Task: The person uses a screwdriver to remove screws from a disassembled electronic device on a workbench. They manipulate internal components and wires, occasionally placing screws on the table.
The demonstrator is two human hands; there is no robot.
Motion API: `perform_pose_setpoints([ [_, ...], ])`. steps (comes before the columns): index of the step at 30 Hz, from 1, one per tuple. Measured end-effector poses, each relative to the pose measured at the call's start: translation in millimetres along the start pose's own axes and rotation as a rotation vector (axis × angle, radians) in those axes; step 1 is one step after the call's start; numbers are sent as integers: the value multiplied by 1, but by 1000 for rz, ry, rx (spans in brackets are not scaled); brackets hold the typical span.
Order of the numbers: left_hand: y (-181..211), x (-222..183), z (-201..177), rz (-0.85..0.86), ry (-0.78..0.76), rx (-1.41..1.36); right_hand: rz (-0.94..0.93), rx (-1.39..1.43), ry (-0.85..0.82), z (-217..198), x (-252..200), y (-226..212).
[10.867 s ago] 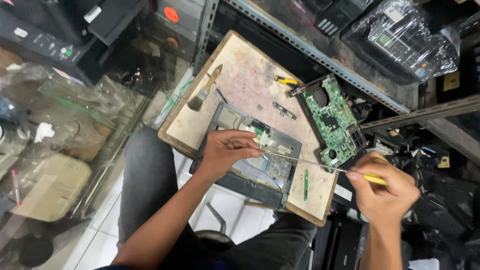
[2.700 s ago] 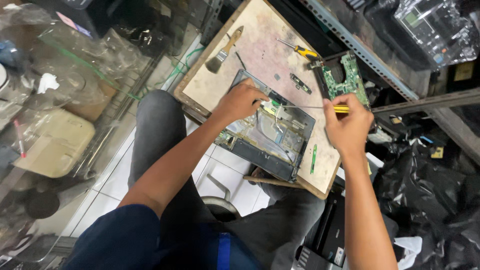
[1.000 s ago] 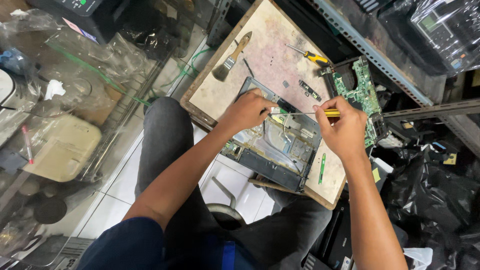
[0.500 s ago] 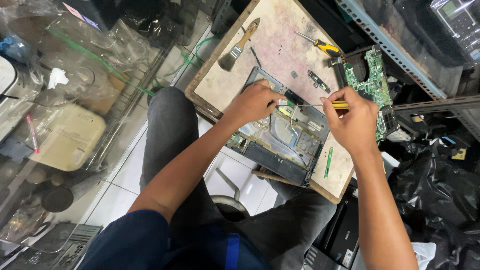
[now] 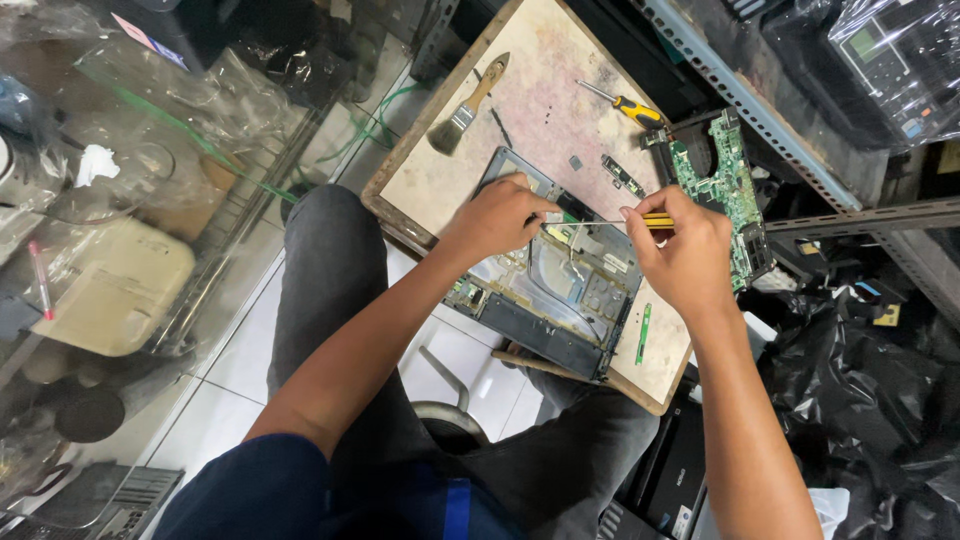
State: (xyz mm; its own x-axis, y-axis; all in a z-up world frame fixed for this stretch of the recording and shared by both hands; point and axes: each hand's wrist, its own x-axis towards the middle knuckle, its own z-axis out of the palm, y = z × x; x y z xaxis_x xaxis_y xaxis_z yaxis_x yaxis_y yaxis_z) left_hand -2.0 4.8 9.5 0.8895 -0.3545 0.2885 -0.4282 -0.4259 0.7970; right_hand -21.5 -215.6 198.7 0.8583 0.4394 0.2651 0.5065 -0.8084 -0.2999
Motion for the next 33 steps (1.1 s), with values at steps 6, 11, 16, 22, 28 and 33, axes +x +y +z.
perform_pose_setpoints([
  [6, 1, -1, -2, 7, -3, 11, -5, -9, 4, 1, 4, -5],
  [11, -1, -1, 1, -2, -12, 20, 12, -32, -29, 2, 8, -8],
  [16, -2, 1, 2, -6, -14, 8, 50, -52, -48, 1, 10, -5],
  [22, -14, 8, 7, -25, -12, -37, 104, -53, -28, 6, 13, -6],
  [28, 10, 20, -10, 101, 20, -249, 187, -153, 30, 19, 15, -12],
  [33, 26, 35, -12, 123, -5, -90, 357, -288, 58, 26, 24, -15],
])
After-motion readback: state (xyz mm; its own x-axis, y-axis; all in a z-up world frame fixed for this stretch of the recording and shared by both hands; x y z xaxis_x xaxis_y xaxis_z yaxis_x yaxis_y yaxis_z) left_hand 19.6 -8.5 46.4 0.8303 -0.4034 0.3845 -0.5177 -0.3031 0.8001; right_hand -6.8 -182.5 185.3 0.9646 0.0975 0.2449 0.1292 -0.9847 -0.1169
